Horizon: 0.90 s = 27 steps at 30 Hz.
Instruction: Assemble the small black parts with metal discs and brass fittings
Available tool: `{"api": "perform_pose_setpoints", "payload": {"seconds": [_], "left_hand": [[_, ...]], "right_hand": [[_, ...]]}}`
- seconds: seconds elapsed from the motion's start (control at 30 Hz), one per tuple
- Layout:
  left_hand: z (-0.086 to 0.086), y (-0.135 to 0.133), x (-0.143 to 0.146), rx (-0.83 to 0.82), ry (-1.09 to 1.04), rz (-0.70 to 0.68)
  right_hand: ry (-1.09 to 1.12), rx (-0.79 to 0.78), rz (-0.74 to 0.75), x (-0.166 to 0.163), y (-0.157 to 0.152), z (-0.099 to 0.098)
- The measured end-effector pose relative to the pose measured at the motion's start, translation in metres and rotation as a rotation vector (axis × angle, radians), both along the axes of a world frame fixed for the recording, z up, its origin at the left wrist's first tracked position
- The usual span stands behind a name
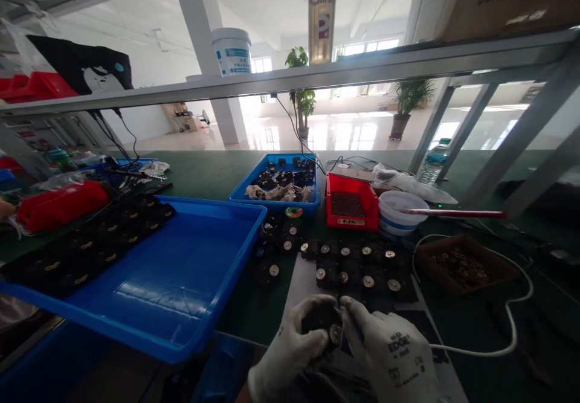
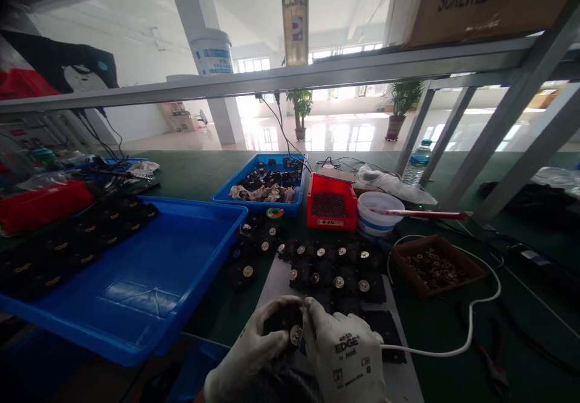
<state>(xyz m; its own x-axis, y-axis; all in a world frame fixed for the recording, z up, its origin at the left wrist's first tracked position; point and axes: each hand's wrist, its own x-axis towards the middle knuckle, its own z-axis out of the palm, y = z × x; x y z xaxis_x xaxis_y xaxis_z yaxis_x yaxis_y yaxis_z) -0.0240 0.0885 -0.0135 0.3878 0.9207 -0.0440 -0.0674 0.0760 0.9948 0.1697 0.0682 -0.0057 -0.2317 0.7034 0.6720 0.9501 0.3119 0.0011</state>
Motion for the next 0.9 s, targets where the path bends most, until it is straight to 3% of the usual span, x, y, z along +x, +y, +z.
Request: {"api": "perform_pose_setpoints", "payload": {"seconds": [0.47,0.7,0.9], "left_hand": [[-0.013,0.009,0.000,0.020,0.033,-0.023],[-0.012,0.008,-0.003,0.076,0.022,-0.037],[-0.036,0.015,-0.006,0.101,0.024,-0.041]], "right_hand": [[-0.011,0.105,-0.011,-0.006,0.002,0.007],[0.002,0.061,-0.045,-0.002,0.005,-0.010],[-0.033,0.030,-0.072,0.001,0.007,-0.023]]}}
